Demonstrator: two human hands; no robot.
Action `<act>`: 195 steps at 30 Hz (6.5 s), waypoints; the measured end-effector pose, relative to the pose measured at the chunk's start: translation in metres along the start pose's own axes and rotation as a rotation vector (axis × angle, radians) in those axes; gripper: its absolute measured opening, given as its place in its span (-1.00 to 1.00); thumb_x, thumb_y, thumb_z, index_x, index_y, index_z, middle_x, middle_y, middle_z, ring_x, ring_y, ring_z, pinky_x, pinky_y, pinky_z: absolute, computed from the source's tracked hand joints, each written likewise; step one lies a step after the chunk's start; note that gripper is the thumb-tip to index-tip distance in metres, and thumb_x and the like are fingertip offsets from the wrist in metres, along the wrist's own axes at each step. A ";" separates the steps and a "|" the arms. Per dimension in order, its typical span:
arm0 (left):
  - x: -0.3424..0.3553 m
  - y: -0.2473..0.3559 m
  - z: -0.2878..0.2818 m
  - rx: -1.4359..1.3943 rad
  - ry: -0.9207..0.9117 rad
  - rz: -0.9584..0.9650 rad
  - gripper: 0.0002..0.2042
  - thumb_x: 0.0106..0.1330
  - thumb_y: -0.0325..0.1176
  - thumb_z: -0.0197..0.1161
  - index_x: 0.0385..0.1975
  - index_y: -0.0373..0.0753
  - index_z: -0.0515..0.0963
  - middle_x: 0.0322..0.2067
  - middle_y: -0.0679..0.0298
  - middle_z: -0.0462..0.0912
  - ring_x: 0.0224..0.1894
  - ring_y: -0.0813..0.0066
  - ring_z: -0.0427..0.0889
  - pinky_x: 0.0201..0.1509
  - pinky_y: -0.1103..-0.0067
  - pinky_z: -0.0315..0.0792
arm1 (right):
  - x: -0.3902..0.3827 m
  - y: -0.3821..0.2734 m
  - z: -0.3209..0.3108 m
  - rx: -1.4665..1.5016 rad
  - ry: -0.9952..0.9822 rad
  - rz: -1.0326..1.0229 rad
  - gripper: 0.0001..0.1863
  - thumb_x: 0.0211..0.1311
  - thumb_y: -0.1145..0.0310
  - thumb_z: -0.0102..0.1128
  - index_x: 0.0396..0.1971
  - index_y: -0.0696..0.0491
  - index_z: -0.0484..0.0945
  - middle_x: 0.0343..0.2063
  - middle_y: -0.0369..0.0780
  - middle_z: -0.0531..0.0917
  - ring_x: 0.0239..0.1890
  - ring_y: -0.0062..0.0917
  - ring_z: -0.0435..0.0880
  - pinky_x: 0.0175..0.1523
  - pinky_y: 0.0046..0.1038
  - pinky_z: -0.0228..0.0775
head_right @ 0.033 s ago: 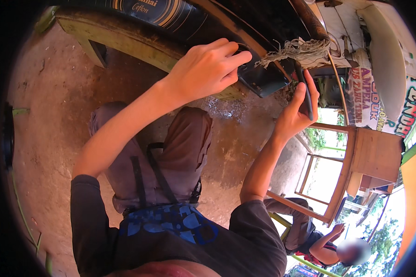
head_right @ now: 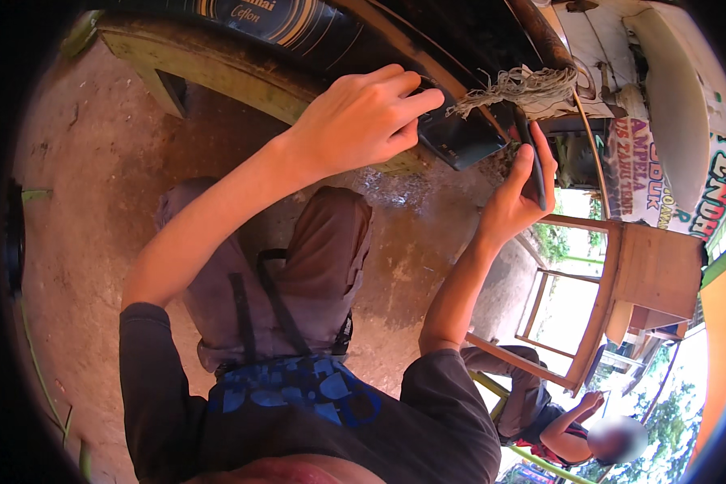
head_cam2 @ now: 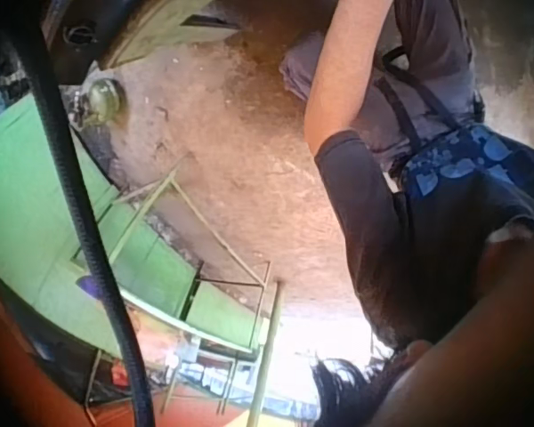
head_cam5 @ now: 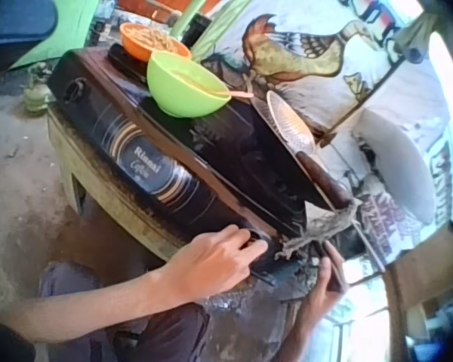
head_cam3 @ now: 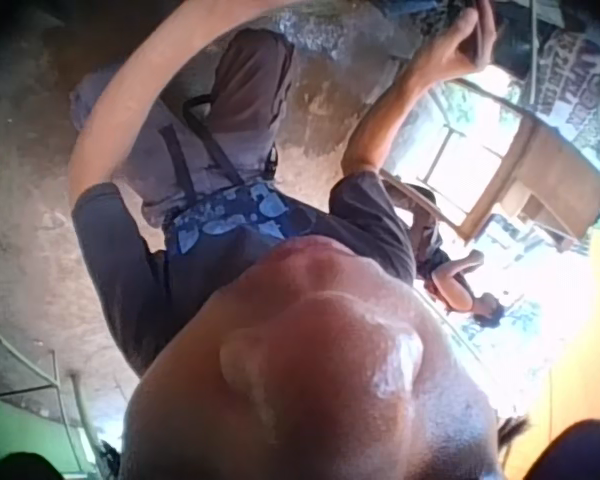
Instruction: The person kneels in front of a portable gas stove and uses a knife to scrape and adjust the burner area. They then stand up and use a ladle to stir a pot on the stove.
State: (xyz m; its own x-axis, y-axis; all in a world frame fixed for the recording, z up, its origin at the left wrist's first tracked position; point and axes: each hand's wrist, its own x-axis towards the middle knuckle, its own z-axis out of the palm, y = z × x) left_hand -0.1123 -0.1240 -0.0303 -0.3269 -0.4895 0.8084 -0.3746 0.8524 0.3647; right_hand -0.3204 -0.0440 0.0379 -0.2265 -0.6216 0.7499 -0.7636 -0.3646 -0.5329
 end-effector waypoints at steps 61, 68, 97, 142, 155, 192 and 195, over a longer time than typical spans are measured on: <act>-0.062 0.061 -0.075 -1.047 0.292 -0.991 -0.71 0.77 -0.27 -0.09 0.16 -0.33 0.47 -0.29 0.34 0.55 -0.22 0.58 0.65 0.00 0.59 0.57 | -0.045 -0.041 0.040 0.149 -0.404 -0.118 -0.29 0.09 0.81 0.17 0.29 0.02 0.66 0.05 -0.08 0.60 -0.07 -0.31 0.65 0.01 -0.33 0.58; -0.066 0.042 -0.124 -0.374 0.118 -1.006 -0.71 0.73 -0.27 -0.03 0.15 -0.31 0.55 -0.47 0.49 0.36 -0.45 0.77 0.29 -0.37 0.71 0.20 | -0.010 0.001 0.058 -0.072 -0.265 -0.307 -0.72 0.20 0.43 0.46 -0.09 0.03 0.66 -0.23 -0.22 0.58 -0.19 -0.32 0.66 -0.15 -0.27 0.57; 0.088 -0.013 -0.101 0.399 -0.204 -0.341 -0.75 0.58 -0.42 0.28 0.08 -0.49 0.63 -0.26 0.24 0.67 -0.25 0.56 0.53 -0.15 0.56 0.46 | 0.038 -0.085 0.094 -0.667 -0.822 0.131 -0.80 -0.16 0.36 0.51 -0.46 0.07 0.77 -0.55 -0.24 0.63 -0.46 -0.32 0.73 -0.59 -0.23 0.57; 0.124 0.013 -0.080 0.560 -0.271 -0.093 -0.71 0.61 -0.31 0.25 0.10 -0.41 0.67 -0.28 0.20 0.61 -0.28 0.46 0.52 -0.18 0.49 0.40 | 0.021 -0.062 0.049 -0.557 -0.596 -0.138 -0.78 0.05 0.28 0.33 -0.43 0.14 0.75 -0.50 -0.14 0.49 -0.44 -0.32 0.45 -0.62 -0.29 0.21; 0.119 0.012 -0.083 0.611 -0.236 -0.133 -0.72 0.60 -0.32 0.27 0.09 -0.41 0.68 -0.26 0.18 0.64 -0.27 0.43 0.54 -0.16 0.46 0.43 | 0.020 -0.061 0.055 -0.530 -0.635 -0.184 -0.76 0.05 0.25 0.33 -0.42 0.13 0.73 -0.51 -0.17 0.47 -0.45 -0.36 0.42 -0.63 -0.34 0.09; 0.116 0.010 -0.082 0.557 -0.203 -0.201 -0.73 0.60 -0.33 0.28 0.09 -0.40 0.68 -0.23 0.19 0.66 -0.26 0.45 0.58 -0.19 0.49 0.46 | 0.044 -0.076 0.061 -0.449 -0.784 0.183 -0.79 -0.19 0.32 0.47 -0.49 0.06 0.71 -0.57 -0.27 0.61 -0.55 -0.41 0.62 -0.63 -0.32 0.39; 0.113 -0.006 -0.092 0.467 -0.181 -0.121 -0.73 0.60 -0.34 0.27 0.10 -0.41 0.68 -0.21 0.16 0.67 -0.23 0.43 0.60 -0.14 0.48 0.48 | 0.045 -0.086 0.064 -0.580 -0.790 0.174 -0.78 -0.14 0.34 0.45 -0.44 0.10 0.72 -0.54 -0.23 0.63 -0.53 -0.38 0.63 -0.61 -0.29 0.46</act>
State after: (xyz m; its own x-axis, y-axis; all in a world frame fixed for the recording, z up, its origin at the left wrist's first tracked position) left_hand -0.0673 -0.1677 0.1015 -0.3868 -0.6387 0.6651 -0.7532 0.6349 0.1717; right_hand -0.2261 -0.0847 0.0920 -0.0566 -0.9943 0.0903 -0.9831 0.0397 -0.1787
